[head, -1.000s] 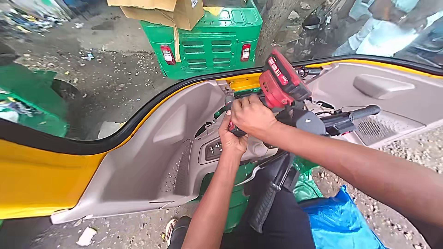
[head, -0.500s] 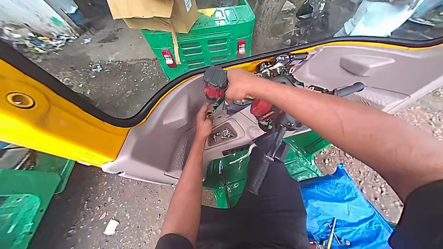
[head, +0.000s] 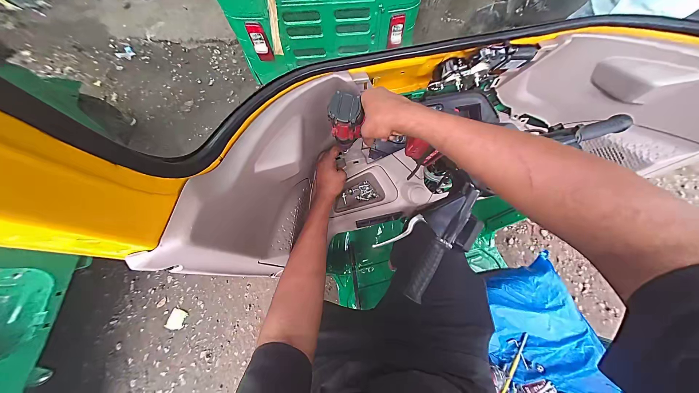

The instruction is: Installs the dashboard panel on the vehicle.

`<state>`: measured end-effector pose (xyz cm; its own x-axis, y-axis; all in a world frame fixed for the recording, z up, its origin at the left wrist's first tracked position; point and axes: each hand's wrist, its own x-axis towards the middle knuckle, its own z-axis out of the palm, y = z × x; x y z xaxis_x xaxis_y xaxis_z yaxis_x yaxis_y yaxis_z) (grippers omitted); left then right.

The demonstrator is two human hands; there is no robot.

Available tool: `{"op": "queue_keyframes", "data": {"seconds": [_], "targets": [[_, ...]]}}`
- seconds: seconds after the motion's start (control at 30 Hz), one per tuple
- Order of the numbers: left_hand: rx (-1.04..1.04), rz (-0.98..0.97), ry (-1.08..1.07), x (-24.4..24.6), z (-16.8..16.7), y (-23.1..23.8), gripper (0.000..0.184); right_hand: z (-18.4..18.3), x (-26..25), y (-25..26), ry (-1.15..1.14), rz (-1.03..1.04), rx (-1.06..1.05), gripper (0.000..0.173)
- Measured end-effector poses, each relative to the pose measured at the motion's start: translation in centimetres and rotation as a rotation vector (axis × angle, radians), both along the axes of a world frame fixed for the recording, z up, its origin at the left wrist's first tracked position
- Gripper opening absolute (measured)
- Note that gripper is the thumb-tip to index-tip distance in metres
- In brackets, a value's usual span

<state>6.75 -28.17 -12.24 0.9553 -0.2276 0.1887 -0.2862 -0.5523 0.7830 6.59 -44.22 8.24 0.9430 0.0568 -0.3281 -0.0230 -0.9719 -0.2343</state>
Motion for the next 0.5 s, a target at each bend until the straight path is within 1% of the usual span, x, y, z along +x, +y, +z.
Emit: {"op": "queue_keyframes", "data": {"seconds": [0.17,0.37,0.5], "targets": [[0.032,0.019,-0.037,0.0,0.0,-0.3,0.06,0.3,0.1,0.4,-0.005,0.039,-0.061,0.021],[0.035,0.034,-0.021,-0.3,0.2,-0.6,0.062,0.0,0.7,0.6,-0.038,0.103,-0.111,0.023],[0.055,0.046,-0.013,-0.2,0.2,-0.8,0.062,0.5,1.2,1.2,-0.008,0.076,-0.163,0.023]]}}
